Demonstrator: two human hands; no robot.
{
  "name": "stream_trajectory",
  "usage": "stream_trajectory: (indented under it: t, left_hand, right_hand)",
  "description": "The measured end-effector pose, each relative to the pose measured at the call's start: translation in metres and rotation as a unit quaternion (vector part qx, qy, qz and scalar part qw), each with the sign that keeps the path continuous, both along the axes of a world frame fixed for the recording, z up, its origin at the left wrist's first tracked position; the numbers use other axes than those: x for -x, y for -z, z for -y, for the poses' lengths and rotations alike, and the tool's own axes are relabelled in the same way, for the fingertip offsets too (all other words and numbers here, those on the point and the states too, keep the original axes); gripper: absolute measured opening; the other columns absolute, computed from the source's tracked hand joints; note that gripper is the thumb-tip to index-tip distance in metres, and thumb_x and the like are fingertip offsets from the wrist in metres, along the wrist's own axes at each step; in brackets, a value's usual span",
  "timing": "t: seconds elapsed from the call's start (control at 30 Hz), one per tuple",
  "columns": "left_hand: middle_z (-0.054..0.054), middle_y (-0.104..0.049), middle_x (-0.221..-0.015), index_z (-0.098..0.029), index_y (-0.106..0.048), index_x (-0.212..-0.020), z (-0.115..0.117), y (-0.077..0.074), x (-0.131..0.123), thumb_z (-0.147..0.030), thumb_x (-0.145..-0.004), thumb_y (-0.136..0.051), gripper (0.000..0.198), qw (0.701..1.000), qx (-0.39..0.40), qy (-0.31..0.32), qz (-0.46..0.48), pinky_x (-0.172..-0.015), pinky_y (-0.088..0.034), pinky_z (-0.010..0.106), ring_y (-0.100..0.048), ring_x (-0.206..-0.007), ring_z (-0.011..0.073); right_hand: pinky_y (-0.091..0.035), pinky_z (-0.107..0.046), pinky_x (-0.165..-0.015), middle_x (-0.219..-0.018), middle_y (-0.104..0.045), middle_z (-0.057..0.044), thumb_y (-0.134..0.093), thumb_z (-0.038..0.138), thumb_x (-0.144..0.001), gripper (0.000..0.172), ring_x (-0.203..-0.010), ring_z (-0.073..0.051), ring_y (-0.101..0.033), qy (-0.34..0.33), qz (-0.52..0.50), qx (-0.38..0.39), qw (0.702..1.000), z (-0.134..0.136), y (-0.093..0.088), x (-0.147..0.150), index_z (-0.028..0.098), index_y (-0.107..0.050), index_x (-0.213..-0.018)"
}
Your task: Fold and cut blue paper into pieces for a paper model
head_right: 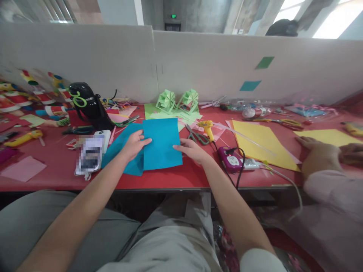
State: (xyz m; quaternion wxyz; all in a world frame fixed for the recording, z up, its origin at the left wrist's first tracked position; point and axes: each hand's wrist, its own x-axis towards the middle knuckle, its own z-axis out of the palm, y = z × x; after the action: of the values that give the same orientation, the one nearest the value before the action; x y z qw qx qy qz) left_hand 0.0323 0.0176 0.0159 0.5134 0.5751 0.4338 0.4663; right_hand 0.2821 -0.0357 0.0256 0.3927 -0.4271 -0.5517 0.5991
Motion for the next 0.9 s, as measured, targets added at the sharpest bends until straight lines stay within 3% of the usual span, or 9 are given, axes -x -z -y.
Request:
stream_trajectory:
  t: [0.17,0.3,0.4,0.5,0.63,0.73,0.8,0.83,0.9]
  left_hand:
    - [0.005,-0.067,-0.082,-0.020,-0.062,-0.098,0.010,0.001,-0.004,-0.028,-0.073,-0.075,0.029,0.993,0.088,0.034,0.067,-0.063,-0.054,0.032,-0.065,-0.070,0.0193]
    - [0.003,-0.067,-0.080,-0.022,-0.057,-0.102,0.011,0.000,-0.009,-0.028,-0.076,-0.072,0.031,0.980,0.157,-0.006,0.124,-0.062,-0.055,0.032,-0.066,-0.069,0.0188]
    - [0.006,-0.068,-0.084,-0.021,-0.057,-0.100,0.010,-0.003,-0.008,-0.046,-0.080,-0.067,0.034,0.968,0.191,-0.006,0.160,-0.064,-0.056,0.035,-0.068,-0.075,0.0218]
    - [0.008,-0.068,-0.081,-0.020,-0.059,-0.092,0.010,-0.005,-0.006,-0.061,-0.078,-0.063,0.044,0.969,0.182,0.033,0.163,-0.064,-0.056,0.034,-0.068,-0.079,0.0238]
    - [0.002,-0.064,-0.074,-0.020,-0.055,-0.089,0.011,-0.004,-0.004,-0.038,-0.068,-0.080,0.037,0.985,0.130,-0.024,0.108,-0.063,-0.055,0.034,-0.064,-0.068,0.0193]
    - [-0.002,-0.060,-0.072,-0.021,-0.051,-0.086,0.009,-0.001,-0.005,-0.028,-0.067,-0.080,0.035,0.984,0.129,-0.079,0.095,-0.064,-0.054,0.035,-0.062,-0.063,0.0165]
    - [-0.002,-0.060,-0.073,-0.021,-0.051,-0.087,0.007,0.001,-0.005,-0.028,-0.067,-0.079,0.035,0.981,0.128,-0.102,0.106,-0.066,-0.054,0.035,-0.063,-0.065,0.0167]
    - [-0.001,-0.061,-0.074,-0.020,-0.051,-0.087,0.006,0.002,-0.005,-0.028,-0.067,-0.079,0.035,0.979,0.129,-0.107,0.113,-0.066,-0.054,0.035,-0.063,-0.067,0.0169]
    - [0.000,-0.063,-0.075,-0.020,-0.052,-0.086,0.004,0.001,-0.005,-0.027,-0.066,-0.079,0.034,0.977,0.136,-0.103,0.127,-0.066,-0.055,0.034,-0.064,-0.069,0.0170]
  right_hand:
    - [-0.055,-0.039,-0.083,-0.111,-0.070,-0.011,-0.066,0.037,-0.080,0.037,-0.093,-0.023,-0.068,0.064,0.108,-0.153,0.980,-0.026,0.004,0.007,0.017,-0.062,-0.111]
    - [-0.045,-0.046,-0.103,-0.125,-0.065,-0.014,-0.056,0.021,-0.082,0.041,-0.115,-0.029,-0.060,0.085,0.233,-0.336,0.908,-0.041,0.011,0.013,0.016,-0.062,-0.122]
    - [-0.040,-0.045,-0.109,-0.136,-0.059,-0.013,-0.044,0.011,-0.082,0.049,-0.127,-0.026,-0.054,0.041,0.250,-0.420,0.872,-0.040,0.016,0.018,0.018,-0.062,-0.127]
    - [-0.042,-0.043,-0.109,-0.139,-0.056,-0.010,-0.040,0.006,-0.080,0.054,-0.130,-0.024,-0.052,-0.002,0.260,-0.449,0.855,-0.032,0.019,0.022,0.021,-0.064,-0.125]
    - [-0.039,-0.047,-0.112,-0.148,-0.048,-0.010,-0.048,0.009,-0.079,0.056,-0.137,-0.027,-0.045,-0.034,0.288,-0.457,0.841,-0.017,0.014,0.026,0.023,-0.060,-0.131]
    - [-0.027,-0.054,-0.117,-0.157,-0.034,-0.011,-0.061,0.029,-0.083,0.058,-0.146,-0.031,-0.029,-0.062,0.332,-0.477,0.811,-0.005,0.007,0.032,0.024,-0.052,-0.140]
    - [-0.014,-0.059,-0.120,-0.160,-0.026,-0.010,-0.071,0.047,-0.077,0.081,-0.149,-0.035,-0.020,-0.065,0.374,-0.481,0.790,0.001,0.004,0.038,0.026,-0.039,-0.148]
    - [-0.009,-0.060,-0.120,-0.161,-0.024,-0.009,-0.073,0.051,-0.074,0.090,-0.149,-0.036,-0.017,-0.067,0.389,-0.487,0.779,0.002,0.004,0.041,0.027,-0.033,-0.151]
    - [-0.003,-0.060,-0.120,-0.160,-0.026,-0.009,-0.073,0.046,-0.075,0.091,-0.149,-0.035,-0.017,-0.057,0.410,-0.493,0.765,0.001,0.006,0.045,0.027,-0.029,-0.153]
